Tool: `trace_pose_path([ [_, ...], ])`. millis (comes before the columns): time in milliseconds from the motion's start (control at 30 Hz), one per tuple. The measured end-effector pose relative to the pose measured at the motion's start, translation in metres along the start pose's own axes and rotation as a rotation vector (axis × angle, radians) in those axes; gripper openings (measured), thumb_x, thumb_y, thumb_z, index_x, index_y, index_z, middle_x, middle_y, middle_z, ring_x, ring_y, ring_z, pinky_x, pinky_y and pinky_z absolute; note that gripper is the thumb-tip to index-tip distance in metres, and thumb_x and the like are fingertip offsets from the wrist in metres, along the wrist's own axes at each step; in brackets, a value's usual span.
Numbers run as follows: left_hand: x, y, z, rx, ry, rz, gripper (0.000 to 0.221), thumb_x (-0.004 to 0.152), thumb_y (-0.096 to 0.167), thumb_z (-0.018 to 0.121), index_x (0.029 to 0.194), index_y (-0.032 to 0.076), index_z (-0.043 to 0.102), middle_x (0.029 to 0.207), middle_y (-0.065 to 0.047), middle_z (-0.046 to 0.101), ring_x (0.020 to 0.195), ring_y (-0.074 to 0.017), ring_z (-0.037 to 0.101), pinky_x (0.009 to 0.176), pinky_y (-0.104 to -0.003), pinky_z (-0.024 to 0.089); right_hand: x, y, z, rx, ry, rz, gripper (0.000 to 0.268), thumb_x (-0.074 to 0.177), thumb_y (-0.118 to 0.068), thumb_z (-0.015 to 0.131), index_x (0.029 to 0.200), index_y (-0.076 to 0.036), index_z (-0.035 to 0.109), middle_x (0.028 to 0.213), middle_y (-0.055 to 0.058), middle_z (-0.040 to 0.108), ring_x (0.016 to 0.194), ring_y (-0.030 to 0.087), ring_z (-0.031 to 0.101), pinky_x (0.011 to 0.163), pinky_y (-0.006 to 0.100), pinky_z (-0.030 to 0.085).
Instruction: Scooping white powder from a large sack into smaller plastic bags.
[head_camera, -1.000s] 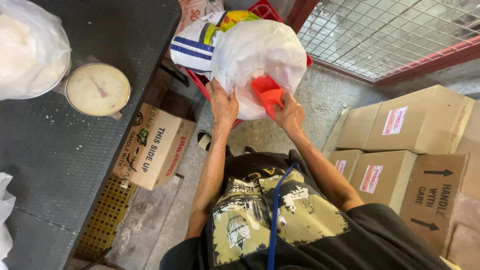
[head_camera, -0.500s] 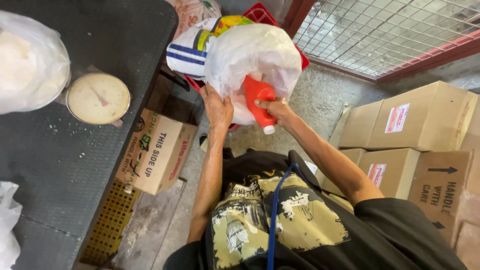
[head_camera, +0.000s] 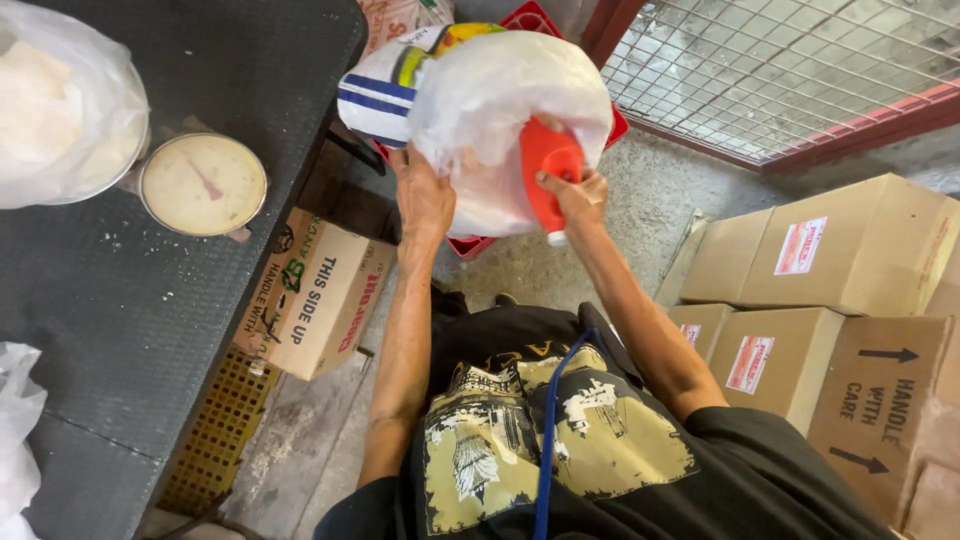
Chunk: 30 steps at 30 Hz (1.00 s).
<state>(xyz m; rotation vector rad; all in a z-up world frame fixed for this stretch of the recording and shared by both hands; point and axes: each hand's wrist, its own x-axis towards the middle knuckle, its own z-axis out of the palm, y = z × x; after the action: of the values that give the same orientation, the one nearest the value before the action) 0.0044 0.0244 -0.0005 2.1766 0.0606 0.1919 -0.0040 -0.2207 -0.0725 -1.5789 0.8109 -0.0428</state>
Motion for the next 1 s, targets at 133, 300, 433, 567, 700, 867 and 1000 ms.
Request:
trace_pose_path([
  [133,0.002,0.007,0.010,0.024,-0.075,0.010,0.059,0.087,-0.002,0.065,0.142,-0.007,0.045,0.122,-0.032,0.051,0.102,-0.0486,0.063,0.086,-0.052,0.054,0.006,-0.050,-0.016,-0.358,-0.003,-0.024,0.057,0.061,-0.014,0.095,0.108,-0.001,0.064,0.095,0.016,0.075,0.077,0.025,0.076,0.065,0.034,0.067],
  [300,0.001,0.004,0.014,-0.006,-0.033,0.018,0.055,0.096,0.011,0.069,0.140,-0.009,0.043,0.119,-0.031,0.051,0.100,-0.0469,0.063,0.083,-0.052,0.054,-0.007,-0.055,-0.011,-1.360,-0.222,-0.473,0.065,0.078,0.001,0.069,0.137,0.008,0.042,0.082,0.022,0.067,0.062,0.033,0.071,0.048,0.045,0.060],
  [433,-0.006,-0.006,0.009,-0.006,-0.022,0.012,0.058,0.096,0.011,0.070,0.143,-0.009,0.043,0.123,-0.031,0.050,0.108,-0.0468,0.060,0.089,-0.052,0.053,-0.005,-0.024,-0.006,-1.448,-0.233,-0.962,0.028,0.082,-0.001,0.066,0.109,0.000,0.059,0.079,0.015,0.071,0.072,0.031,0.071,0.057,0.050,0.054],
  [567,-0.021,0.042,-0.002,0.168,0.081,0.084,0.085,0.078,0.017,0.083,0.146,-0.005,0.037,0.131,-0.031,0.046,0.118,-0.0476,0.053,0.093,-0.056,0.047,0.000,-0.001,0.003,-1.340,-0.236,-1.219,0.016,0.088,-0.007,0.066,0.101,-0.006,0.057,0.079,0.011,0.071,0.074,0.027,0.070,0.061,0.049,0.053],
  [700,-0.017,0.076,0.009,0.294,0.230,0.241,0.103,0.063,0.025,0.093,0.145,0.000,0.037,0.133,-0.030,0.045,0.118,-0.0482,0.051,0.092,-0.060,0.042,-0.028,0.004,0.002,-1.708,-0.400,-1.182,0.040,0.075,-0.014,0.068,0.111,0.000,0.057,0.077,0.011,0.072,0.071,0.025,0.072,0.062,0.046,0.054],
  [867,0.014,0.046,0.016,0.177,0.202,0.211,0.075,0.078,0.014,0.087,0.143,0.006,0.050,0.124,-0.023,0.054,0.114,-0.0434,0.056,0.096,-0.052,0.046,-0.014,-0.033,-0.019,-1.630,-0.403,-0.681,0.032,0.088,-0.019,0.067,0.113,-0.002,0.055,0.083,0.016,0.072,0.071,0.030,0.073,0.056,0.052,0.058],
  [1000,0.016,0.044,0.015,0.130,0.207,0.255,0.065,0.081,0.007,0.082,0.140,0.004,0.055,0.119,-0.022,0.056,0.109,-0.0427,0.057,0.094,-0.050,0.047,-0.005,-0.036,-0.022,-1.275,-0.193,-0.628,0.055,0.079,-0.029,0.077,0.120,-0.001,0.054,0.092,0.022,0.073,0.082,0.036,0.071,0.070,0.050,0.056],
])
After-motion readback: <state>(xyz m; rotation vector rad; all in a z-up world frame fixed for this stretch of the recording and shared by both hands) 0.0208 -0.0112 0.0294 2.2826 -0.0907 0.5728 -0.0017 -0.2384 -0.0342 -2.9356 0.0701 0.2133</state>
